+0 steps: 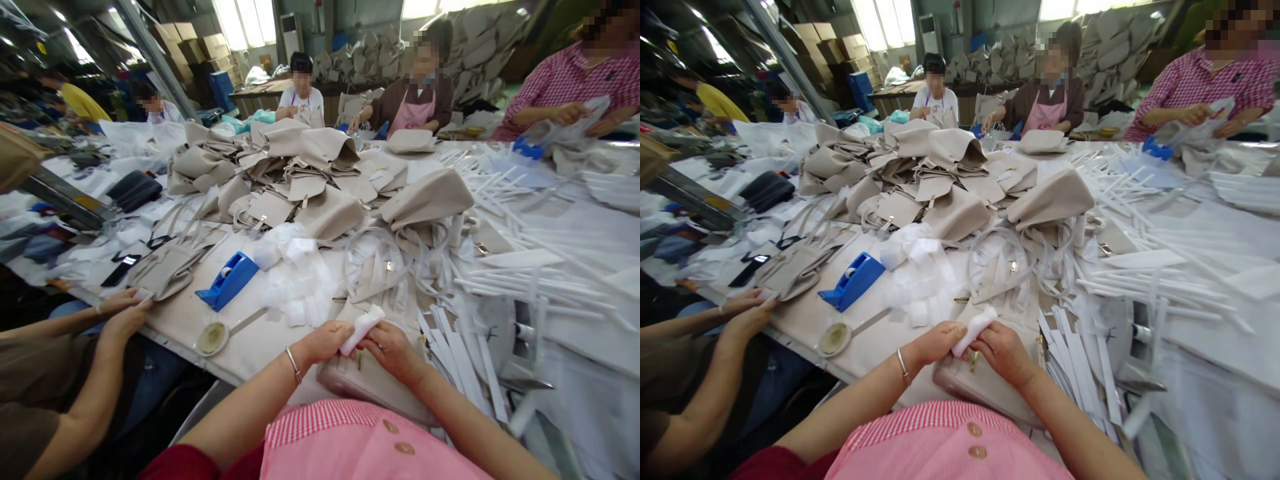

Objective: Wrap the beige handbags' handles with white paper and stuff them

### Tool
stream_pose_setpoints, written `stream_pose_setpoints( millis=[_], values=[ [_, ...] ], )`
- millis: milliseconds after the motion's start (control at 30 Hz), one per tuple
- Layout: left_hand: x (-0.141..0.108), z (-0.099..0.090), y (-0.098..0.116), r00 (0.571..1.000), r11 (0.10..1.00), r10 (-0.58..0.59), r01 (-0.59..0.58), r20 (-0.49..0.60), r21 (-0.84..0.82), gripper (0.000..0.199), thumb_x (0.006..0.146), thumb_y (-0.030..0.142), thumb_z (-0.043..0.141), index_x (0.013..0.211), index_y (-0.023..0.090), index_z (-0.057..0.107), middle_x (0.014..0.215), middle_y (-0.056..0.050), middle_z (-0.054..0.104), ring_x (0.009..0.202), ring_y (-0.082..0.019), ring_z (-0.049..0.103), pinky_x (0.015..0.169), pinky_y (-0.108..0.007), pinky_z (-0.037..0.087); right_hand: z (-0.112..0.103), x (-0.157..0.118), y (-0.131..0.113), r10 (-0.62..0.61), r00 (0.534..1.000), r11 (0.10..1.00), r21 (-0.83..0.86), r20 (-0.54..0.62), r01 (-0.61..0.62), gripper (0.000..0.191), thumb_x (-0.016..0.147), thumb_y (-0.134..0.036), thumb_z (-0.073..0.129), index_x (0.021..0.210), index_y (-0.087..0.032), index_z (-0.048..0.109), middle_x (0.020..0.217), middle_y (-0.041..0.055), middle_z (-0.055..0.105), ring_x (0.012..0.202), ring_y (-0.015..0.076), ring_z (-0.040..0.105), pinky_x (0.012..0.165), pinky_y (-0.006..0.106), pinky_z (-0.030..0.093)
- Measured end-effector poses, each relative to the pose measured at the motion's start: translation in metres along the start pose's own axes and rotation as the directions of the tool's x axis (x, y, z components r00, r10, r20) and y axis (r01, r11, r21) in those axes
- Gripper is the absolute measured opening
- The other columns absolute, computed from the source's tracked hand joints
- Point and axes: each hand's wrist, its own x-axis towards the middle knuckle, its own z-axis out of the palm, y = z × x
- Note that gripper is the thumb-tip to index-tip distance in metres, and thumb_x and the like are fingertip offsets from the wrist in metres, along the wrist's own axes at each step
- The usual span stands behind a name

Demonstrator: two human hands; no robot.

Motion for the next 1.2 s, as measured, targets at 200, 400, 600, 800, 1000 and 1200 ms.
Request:
stream_pose_setpoints(
  millis=[200,400,600,800,1000,1200],
  values=[
    [0.046,-0.045,0.003,0.928,0.739,0.111,0.161,-0.355,0.654,0.027,0.09,0.032,0.049,0.082,0.019,0.07,0.081,-0.005,0.072,0.076,-0.017,0.064,0.071,-0.026,0.045,-0.026,-0.035,0.019,0.321,0.921,0.943,-0.016,-0.221,-0.332,0.018,0.094,-0.031,0.054,0.081,-0.021,0.062,0.079,0.0039,0.063,0.076,0.0183,0.059,0.072,0.031,0.045],
    [0.124,-0.101,-0.004,0.877,0.622,0.085,0.324,-0.473,0.713,0.024,0.089,0.022,0.05,0.102,0.017,0.07,0.103,-0.01,0.071,0.099,-0.021,0.064,0.087,-0.03,0.046,-0.033,-0.069,0.036,0.533,0.783,0.828,0.01,-0.321,-0.56,0.021,0.091,-0.04,0.055,0.086,-0.022,0.065,0.084,0.0038,0.066,0.08,0.0202,0.06,0.075,0.033,0.046],
    [0.187,-0.125,-0.01,0.857,0.555,0.061,0.398,-0.513,0.731,0.074,0.07,0.039,0.077,0.133,0.013,0.048,0.141,-0.021,0.044,0.13,-0.036,0.04,0.106,-0.045,0.034,-0.029,-0.077,0.041,0.611,0.725,0.775,0.053,-0.319,-0.63,0.024,0.091,-0.042,0.053,0.092,-0.021,0.066,0.09,0.0053,0.068,0.084,0.0215,0.062,0.08,0.035,0.048],
    [0.203,-0.133,-0.004,0.829,0.54,-0.006,0.473,-0.559,0.696,0.094,0.053,0.042,0.087,0.132,0.016,0.042,0.138,-0.023,0.044,0.132,-0.039,0.037,0.105,-0.051,0.033,-0.029,-0.082,0.047,0.684,0.664,0.718,0.114,-0.304,-0.687,0.026,0.09,-0.042,0.052,0.093,-0.021,0.066,0.091,0.0073,0.068,0.082,0.0235,0.064,0.077,0.038,0.05],
    [0.191,-0.146,0.02,0.802,0.643,-0.012,0.464,-0.597,0.61,0.034,0.075,0.02,0.067,0.107,0.011,0.063,0.117,-0.022,0.063,0.117,-0.033,0.056,0.099,-0.04,0.041,-0.032,-0.069,0.04,0.636,0.712,0.762,0.094,-0.297,-0.641,0.023,0.089,-0.041,0.052,0.089,-0.023,0.067,0.089,0.006,0.069,0.086,0.0239,0.063,0.08,0.037,0.048],
    [0.136,-0.17,0.069,0.76,0.812,0.005,0.376,-0.649,0.447,0.024,0.071,0.019,0.062,0.092,0.009,0.069,0.088,-0.015,0.071,0.094,-0.029,0.066,0.078,-0.032,0.051,-0.04,-0.071,0.039,0.648,0.705,0.757,0.147,-0.286,-0.636,0.024,0.087,-0.042,0.055,0.087,-0.023,0.069,0.086,0.0052,0.07,0.083,0.0239,0.064,0.077,0.036,0.049]
  ],
)
